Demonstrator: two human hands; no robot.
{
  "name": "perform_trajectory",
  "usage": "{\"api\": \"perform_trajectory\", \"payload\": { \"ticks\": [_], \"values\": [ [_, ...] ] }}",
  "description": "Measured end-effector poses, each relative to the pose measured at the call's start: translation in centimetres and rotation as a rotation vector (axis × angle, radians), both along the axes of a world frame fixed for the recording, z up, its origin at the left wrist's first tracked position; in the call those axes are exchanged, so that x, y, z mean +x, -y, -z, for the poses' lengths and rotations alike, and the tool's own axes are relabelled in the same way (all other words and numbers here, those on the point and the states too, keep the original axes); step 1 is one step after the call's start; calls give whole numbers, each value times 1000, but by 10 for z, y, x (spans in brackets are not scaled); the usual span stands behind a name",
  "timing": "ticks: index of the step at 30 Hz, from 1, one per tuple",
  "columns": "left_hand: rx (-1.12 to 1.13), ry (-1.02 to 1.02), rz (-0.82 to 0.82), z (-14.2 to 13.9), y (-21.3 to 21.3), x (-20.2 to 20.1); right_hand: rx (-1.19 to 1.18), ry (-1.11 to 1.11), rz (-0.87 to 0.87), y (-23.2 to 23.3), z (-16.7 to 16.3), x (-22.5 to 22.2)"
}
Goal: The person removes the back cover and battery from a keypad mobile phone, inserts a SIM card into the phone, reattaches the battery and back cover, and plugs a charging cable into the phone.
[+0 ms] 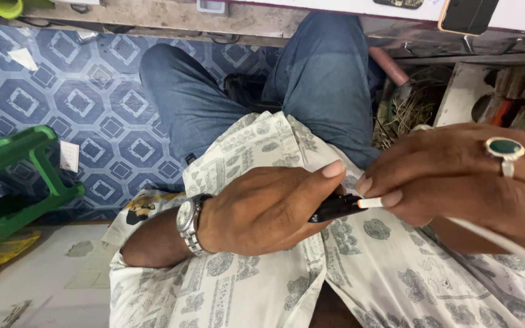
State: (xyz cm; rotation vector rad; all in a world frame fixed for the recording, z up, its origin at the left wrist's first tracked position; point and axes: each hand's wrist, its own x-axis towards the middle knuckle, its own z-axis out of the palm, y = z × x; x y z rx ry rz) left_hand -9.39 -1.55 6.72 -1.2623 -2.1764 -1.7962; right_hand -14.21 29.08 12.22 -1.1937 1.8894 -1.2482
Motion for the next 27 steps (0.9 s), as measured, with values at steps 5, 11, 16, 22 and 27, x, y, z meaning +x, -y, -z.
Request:
{"api": "perform_trajectory", "payload": {
  "ticks": [5,11,16,22,27],
  "values": [
    [-11,17,6,2,2,1,23,-215,-18,1,-2,0],
    [-34,51,-5,5,-1,4,-23,-195,43,42,-21,-14],
    [-63,-2,21,3,7,1,39,-272,-13,32,-18,-14],
    [-72,-8,60,3,8,-2,-17,-176,-54,30,-13,-21],
    [-96,-54,31,4,8,-1,-63,-182,-46,37,-13,-23]
  ]
}}
